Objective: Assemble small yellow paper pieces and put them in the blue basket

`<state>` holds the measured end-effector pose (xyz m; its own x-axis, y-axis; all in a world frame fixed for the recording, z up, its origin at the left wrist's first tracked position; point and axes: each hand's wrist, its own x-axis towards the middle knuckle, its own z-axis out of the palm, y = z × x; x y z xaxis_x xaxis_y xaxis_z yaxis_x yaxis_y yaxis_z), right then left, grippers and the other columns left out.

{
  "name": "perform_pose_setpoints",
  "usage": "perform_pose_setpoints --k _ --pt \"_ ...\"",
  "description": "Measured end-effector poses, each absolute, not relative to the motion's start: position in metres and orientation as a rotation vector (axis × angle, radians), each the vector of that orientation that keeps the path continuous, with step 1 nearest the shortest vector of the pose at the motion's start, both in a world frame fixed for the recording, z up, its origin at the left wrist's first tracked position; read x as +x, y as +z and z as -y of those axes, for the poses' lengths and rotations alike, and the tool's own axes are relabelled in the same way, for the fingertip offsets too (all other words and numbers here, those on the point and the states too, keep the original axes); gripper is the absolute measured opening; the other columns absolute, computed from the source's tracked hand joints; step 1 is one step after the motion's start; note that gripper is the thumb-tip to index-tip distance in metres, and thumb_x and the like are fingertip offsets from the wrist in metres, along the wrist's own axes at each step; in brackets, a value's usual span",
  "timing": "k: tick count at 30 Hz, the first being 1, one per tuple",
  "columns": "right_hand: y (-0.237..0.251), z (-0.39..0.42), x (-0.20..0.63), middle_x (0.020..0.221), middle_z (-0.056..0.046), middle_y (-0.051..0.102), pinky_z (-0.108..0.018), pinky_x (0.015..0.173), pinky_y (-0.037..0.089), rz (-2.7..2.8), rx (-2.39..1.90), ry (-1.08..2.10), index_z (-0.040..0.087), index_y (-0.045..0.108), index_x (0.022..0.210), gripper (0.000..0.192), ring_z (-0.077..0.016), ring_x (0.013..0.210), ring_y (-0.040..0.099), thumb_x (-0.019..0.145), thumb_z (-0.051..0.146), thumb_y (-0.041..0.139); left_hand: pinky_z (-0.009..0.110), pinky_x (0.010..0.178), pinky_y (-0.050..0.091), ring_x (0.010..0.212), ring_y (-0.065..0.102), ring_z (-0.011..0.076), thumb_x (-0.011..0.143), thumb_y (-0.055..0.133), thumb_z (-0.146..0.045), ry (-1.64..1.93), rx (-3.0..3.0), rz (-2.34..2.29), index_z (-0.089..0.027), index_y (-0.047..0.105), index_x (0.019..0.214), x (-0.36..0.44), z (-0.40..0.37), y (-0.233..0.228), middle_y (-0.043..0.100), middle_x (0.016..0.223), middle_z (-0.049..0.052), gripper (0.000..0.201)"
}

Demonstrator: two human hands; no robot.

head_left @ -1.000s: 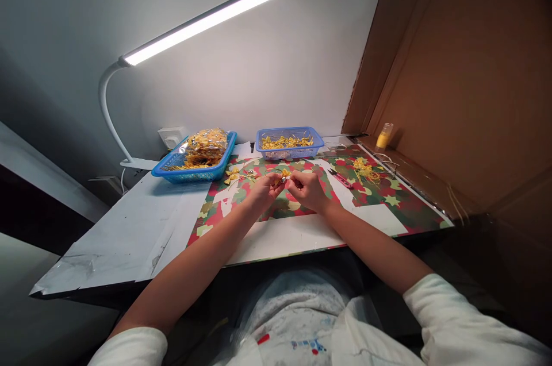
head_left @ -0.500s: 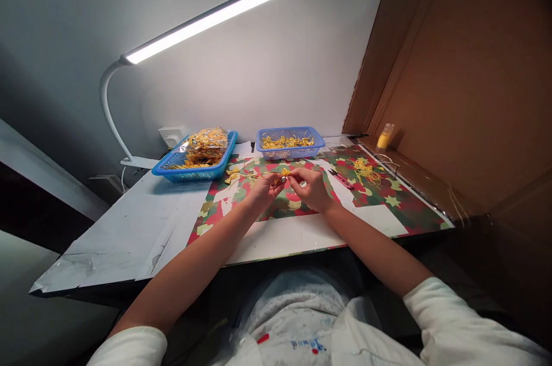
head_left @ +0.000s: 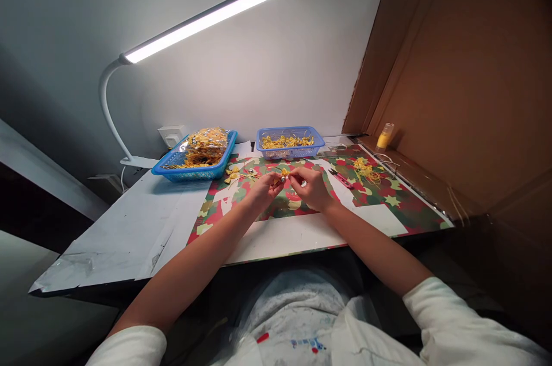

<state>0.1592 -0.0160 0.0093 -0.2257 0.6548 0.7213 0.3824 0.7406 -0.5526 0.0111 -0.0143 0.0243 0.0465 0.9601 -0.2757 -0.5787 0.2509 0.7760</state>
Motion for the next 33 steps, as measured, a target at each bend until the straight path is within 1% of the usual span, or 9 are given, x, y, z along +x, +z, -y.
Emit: perform_pose_setpoints --k 10,19,27,33 --pt "0.0071 0.0156 0.1575 0.054 0.002 0.052 -0.024 0.052 0.038 1.824 -0.844 0.296 0.019 0.054 0.065 0.017 -0.0102 0.050 0.045 0.081 0.022 0.051 0.014 0.057 0.048 0.056 0.056 0.0055 0.070 0.052 -0.001 1.288 0.532 -0.903 -0.014 0.055 0.060 0.0131 0.0161 0.0276 0.057 0.060 -0.001 0.017" --pt "0.0049 0.0146 0.1568 0.053 0.002 0.052 -0.024 0.051 0.037 1.828 -0.843 0.276 0.019 0.054 0.065 0.016 -0.0101 0.049 0.045 0.080 0.022 0.052 0.017 0.061 0.052 0.060 0.058 0.0075 0.064 0.062 -0.003 1.282 0.582 -0.879 -0.015 0.055 0.065 0.0104 0.0112 0.0196 0.058 0.062 -0.002 0.014" --pt "0.0080 0.0164 0.1571 0.053 0.003 0.050 -0.024 0.051 0.037 1.845 -0.827 0.284 0.019 0.053 0.064 0.016 -0.0095 0.049 0.044 0.080 0.021 0.052 0.016 0.056 0.049 0.057 0.056 0.0070 0.066 0.055 0.001 1.284 0.538 -0.924 -0.014 0.053 0.059 0.0143 0.0148 0.0252 0.059 0.061 0.001 0.016" --pt "0.0073 0.0160 0.1569 0.053 0.003 0.051 -0.024 0.050 0.037 1.812 -0.823 0.287 0.018 0.053 0.064 0.016 -0.0097 0.048 0.044 0.080 0.021 0.052 0.015 0.056 0.049 0.056 0.055 0.0060 0.064 0.056 -0.001 1.298 0.548 -0.897 -0.015 0.055 0.059 0.0142 0.0149 0.0254 0.057 0.058 -0.001 0.015"
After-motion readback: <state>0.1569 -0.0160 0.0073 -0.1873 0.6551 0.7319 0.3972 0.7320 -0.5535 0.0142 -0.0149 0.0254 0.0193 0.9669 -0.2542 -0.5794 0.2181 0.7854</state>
